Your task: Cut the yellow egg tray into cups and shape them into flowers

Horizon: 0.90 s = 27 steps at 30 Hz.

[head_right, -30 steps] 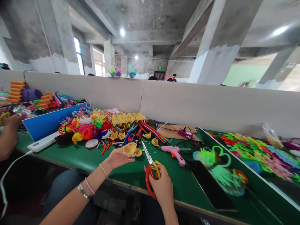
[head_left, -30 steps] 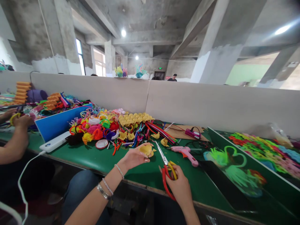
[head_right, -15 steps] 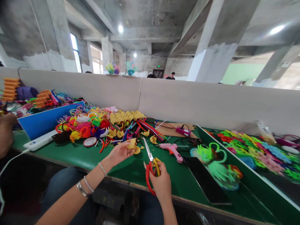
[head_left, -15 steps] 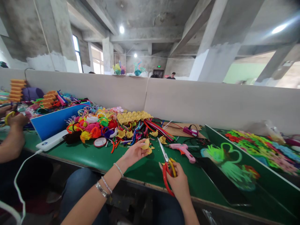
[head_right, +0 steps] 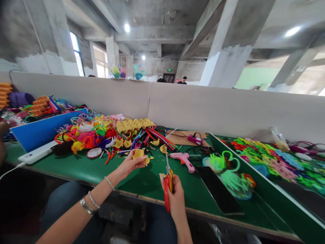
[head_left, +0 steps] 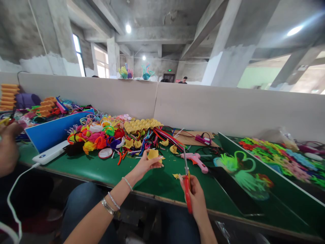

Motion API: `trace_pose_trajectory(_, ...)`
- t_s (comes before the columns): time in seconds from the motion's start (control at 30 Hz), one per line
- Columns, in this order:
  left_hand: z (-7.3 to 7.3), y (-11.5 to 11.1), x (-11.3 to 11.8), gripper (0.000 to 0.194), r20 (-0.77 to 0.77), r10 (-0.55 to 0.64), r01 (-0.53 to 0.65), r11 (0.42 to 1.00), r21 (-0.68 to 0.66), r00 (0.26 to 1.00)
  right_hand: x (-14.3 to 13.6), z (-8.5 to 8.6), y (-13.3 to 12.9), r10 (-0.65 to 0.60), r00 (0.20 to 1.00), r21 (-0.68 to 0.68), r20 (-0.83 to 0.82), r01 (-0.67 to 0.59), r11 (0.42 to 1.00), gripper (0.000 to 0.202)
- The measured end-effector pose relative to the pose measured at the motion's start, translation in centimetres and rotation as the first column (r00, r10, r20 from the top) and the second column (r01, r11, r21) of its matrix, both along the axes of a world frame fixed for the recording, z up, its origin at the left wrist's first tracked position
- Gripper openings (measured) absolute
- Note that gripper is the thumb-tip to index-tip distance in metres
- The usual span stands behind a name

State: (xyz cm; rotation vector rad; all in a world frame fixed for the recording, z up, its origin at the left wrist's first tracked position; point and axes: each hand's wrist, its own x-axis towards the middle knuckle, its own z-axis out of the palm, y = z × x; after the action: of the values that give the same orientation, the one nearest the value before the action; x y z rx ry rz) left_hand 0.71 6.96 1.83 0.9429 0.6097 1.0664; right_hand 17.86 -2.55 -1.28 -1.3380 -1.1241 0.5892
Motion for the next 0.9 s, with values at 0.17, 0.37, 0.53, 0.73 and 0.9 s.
trace_pose_trajectory(0.17, 0.5, -0.7, -0.1, 0.059, -0.131, 0.004, 0.001, 0.999, 0.041, 0.991, -0.1, 0.3, -0.9, 0.04, 0.997, 0.005, 0.072, -0.041, 0.999, 0.039)
trace_pose_trajectory(0.37, 0.9, -1.0, 0.1, 0.05, -0.196, -0.006, 0.028, 0.993, 0.113, 0.981, -0.7, 0.0, -0.7, -0.032, 0.906, -0.142, 0.423, 0.101, 0.985, 0.046)
trace_pose_trajectory(0.53, -0.2, -0.1, 0.0, 0.043, -0.227, 0.163, -0.069, 0.925, 0.373, 0.96, -1.2, -0.5, 0.0, -0.07, 0.814, -0.101, 0.577, 0.156, 0.983, 0.045)
trace_pose_trajectory(0.73, 0.3, 0.4, -1.1, 0.045, -0.294, 0.217, -0.061, 0.886, 0.459, 0.931, -1.0, -0.7, 0.1, -0.083, 0.764, -0.055, 0.639, 0.154, 0.987, 0.042)
trace_pose_trajectory(0.9, -0.2, 0.3, -0.7, 0.047, -0.332, 0.177, -0.027, 0.912, 0.41, 0.927, -1.4, -0.6, 0.1, -0.098, 0.721, -0.053, 0.686, 0.183, 0.982, 0.041)
